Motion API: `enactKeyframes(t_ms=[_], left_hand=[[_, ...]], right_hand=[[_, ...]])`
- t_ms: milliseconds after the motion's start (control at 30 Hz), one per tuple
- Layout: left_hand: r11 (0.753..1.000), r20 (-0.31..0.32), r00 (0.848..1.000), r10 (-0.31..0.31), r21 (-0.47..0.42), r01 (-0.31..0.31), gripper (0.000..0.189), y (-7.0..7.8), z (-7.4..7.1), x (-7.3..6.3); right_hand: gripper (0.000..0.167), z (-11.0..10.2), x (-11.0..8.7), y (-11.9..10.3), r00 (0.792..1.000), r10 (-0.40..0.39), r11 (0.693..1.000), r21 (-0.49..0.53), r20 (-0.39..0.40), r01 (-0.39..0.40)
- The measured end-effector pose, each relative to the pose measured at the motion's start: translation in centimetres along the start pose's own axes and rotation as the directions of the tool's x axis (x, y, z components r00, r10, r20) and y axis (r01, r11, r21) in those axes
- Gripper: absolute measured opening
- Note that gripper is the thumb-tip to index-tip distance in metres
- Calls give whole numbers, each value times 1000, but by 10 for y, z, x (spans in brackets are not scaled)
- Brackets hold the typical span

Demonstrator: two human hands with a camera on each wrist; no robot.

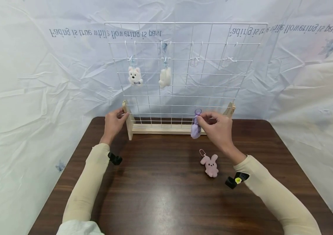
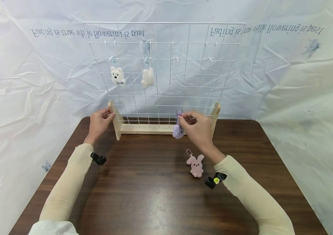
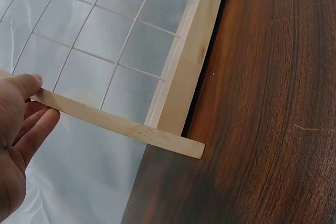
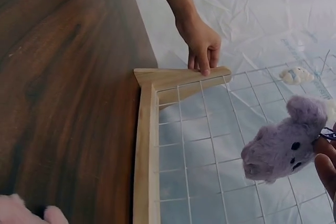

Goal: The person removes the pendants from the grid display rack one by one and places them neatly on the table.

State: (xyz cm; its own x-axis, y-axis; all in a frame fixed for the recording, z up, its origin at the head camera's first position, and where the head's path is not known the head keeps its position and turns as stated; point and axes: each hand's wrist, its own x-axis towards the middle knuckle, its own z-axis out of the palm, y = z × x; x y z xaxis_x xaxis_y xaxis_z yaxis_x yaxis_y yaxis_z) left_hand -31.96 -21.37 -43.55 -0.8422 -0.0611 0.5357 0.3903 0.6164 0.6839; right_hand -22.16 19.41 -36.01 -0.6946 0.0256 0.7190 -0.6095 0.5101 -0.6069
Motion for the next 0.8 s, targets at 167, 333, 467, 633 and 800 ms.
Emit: enactKeyframes(t_ms=[167, 333, 467, 633, 800], left_hand=[[1000, 3, 1000, -2, 10, 2, 38, 0, 0, 0], [1000, 3, 1000, -6, 8, 6, 39, 1, 0, 0], [1000, 4, 1000, -5, 10, 5, 39, 1, 0, -1], [1000, 1, 1000, -6, 7, 6, 38, 1, 0, 0], [1000, -1, 1000, -3, 7, 3, 36, 0, 0, 0]], right_hand=[[8, 1, -10, 3, 999, 29, 1000, -11, 18, -29], [6, 3, -22, 5, 998, 52, 999, 3, 45, -52], [7, 5, -32, 8, 997, 50, 998, 25, 65, -52], [5, 7, -44, 13, 994, 63, 997, 34, 94, -66], [5, 7, -55, 16, 987, 95, 994, 44, 132, -102]])
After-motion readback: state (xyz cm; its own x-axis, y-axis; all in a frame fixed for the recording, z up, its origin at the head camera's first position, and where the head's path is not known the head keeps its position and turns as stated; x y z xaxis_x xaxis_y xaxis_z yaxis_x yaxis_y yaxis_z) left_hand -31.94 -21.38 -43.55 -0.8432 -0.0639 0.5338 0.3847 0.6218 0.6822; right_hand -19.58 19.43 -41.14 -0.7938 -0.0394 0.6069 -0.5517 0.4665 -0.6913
